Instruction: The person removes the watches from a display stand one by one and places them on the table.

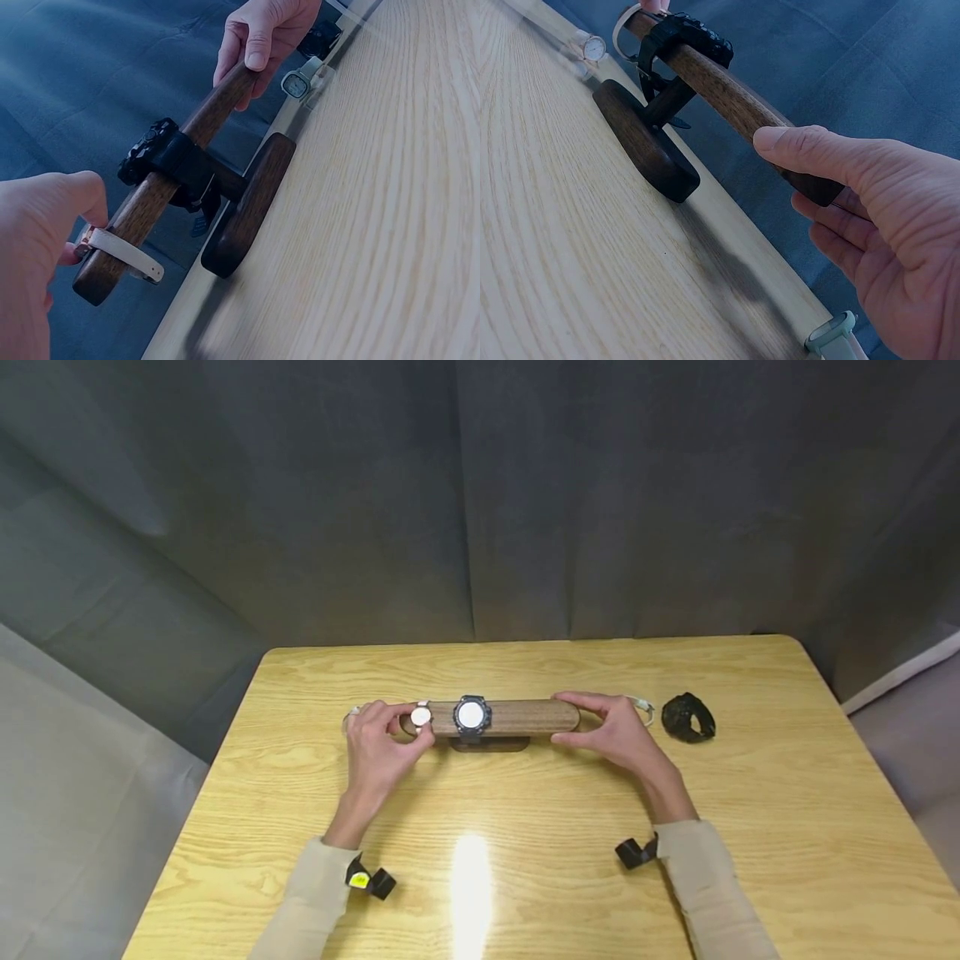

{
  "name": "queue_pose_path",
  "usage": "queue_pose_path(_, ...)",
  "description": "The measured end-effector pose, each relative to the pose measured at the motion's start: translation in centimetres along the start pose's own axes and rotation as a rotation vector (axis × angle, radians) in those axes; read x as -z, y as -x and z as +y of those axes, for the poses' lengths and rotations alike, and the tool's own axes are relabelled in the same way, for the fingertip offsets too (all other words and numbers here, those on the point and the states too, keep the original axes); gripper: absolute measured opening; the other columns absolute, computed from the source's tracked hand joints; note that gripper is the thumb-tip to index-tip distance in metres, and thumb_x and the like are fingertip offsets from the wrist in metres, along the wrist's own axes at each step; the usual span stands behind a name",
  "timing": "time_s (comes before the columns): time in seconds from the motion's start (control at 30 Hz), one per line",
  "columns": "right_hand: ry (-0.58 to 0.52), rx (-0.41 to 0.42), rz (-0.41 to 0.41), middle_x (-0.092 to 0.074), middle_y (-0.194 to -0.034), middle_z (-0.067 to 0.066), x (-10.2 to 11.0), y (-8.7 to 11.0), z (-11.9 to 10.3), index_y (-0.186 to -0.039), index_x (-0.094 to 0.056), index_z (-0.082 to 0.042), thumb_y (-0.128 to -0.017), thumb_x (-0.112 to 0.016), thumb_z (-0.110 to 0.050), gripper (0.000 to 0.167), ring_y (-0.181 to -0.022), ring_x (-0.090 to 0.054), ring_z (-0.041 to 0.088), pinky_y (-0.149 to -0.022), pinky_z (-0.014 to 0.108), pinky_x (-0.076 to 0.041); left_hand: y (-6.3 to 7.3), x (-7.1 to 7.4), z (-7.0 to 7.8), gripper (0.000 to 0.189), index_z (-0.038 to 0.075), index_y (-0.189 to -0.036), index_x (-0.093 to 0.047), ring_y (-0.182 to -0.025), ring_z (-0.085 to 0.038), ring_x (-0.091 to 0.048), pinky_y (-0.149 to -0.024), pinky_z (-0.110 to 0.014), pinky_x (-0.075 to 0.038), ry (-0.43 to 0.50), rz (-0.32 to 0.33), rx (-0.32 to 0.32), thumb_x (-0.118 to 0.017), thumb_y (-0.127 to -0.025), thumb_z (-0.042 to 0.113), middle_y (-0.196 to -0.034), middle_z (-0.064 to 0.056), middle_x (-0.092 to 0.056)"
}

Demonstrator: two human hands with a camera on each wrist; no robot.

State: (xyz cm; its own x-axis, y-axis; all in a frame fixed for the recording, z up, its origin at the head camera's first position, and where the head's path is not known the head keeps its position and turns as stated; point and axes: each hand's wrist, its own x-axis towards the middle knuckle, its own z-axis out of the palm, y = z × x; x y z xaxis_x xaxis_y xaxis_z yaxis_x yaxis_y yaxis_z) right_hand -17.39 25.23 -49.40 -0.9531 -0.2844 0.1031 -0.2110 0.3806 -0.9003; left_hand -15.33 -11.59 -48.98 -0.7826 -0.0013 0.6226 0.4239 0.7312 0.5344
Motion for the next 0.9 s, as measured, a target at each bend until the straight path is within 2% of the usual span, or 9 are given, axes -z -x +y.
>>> queue_pose_path(0.1, -0.002, -0.003, -0.003, -0.07, -0.136, 0.003, 0.0, 0.0, 0.0, -0.134, -0.072, -0.019, -0.082, -0.092, -0.018, 0.056, -0.138, -0.055, 0.02, -0.098, 0.029, -0.053, 0.0, 0.1, -0.1, 0.025, 0.004, -0.093, -0.08, -0.064, -0.018, -0.05, -0.076, -0.037, -0.035, -0.004, 0.003, 0.004, -0.083, -0.076, 0.022, -0.064, -0.007, -0.06)
queue_pose_path(0.4, -0.023, -0.019, -0.013, -0.07, -0.136, 0.005, 0.0, 0.0, -0.2, -0.135, -0.072, -0.018, -0.081, -0.092, -0.018, 0.057, -0.14, -0.054, 0.023, -0.101, 0.016, -0.049, -0.1, 0.6, -0.3, 0.026, 0.005, -0.094, -0.08, -0.064, -0.019, -0.049, -0.083, -0.044, -0.039, -0.017, -0.01, 0.039, -0.081, -0.077, 0.024, -0.063, -0.008, -0.06)
queue_pose_path(0.67, -0.028, -0.022, -0.022, -0.069, -0.138, 0.006, 0.0, 0.0, -0.1, -0.136, -0.071, -0.017, -0.082, -0.092, -0.018, 0.058, -0.14, -0.053, 0.024, -0.103, 0.016, -0.048, -0.1, 0.8, -0.7, 0.027, 0.004, -0.092, -0.08, -0.062, -0.017, -0.047, -0.078, -0.038, -0.037, -0.031, 0.011, 0.028, -0.084, -0.074, 0.024, -0.062, -0.003, -0.057)
queue_pose_path(0.9, -0.031, -0.023, -0.028, -0.068, -0.139, 0.006, 0.1, 0.0, 0.0, -0.137, -0.07, -0.018, -0.083, -0.091, -0.019, 0.058, -0.141, -0.053, 0.025, -0.103, 0.019, -0.05, -0.1, 1.2, -1.1, 0.027, 0.003, -0.092, -0.08, -0.062, -0.018, -0.046, -0.074, -0.035, -0.036, -0.024, 0.012, 0.035, -0.084, -0.074, 0.023, -0.062, -0.007, -0.058)
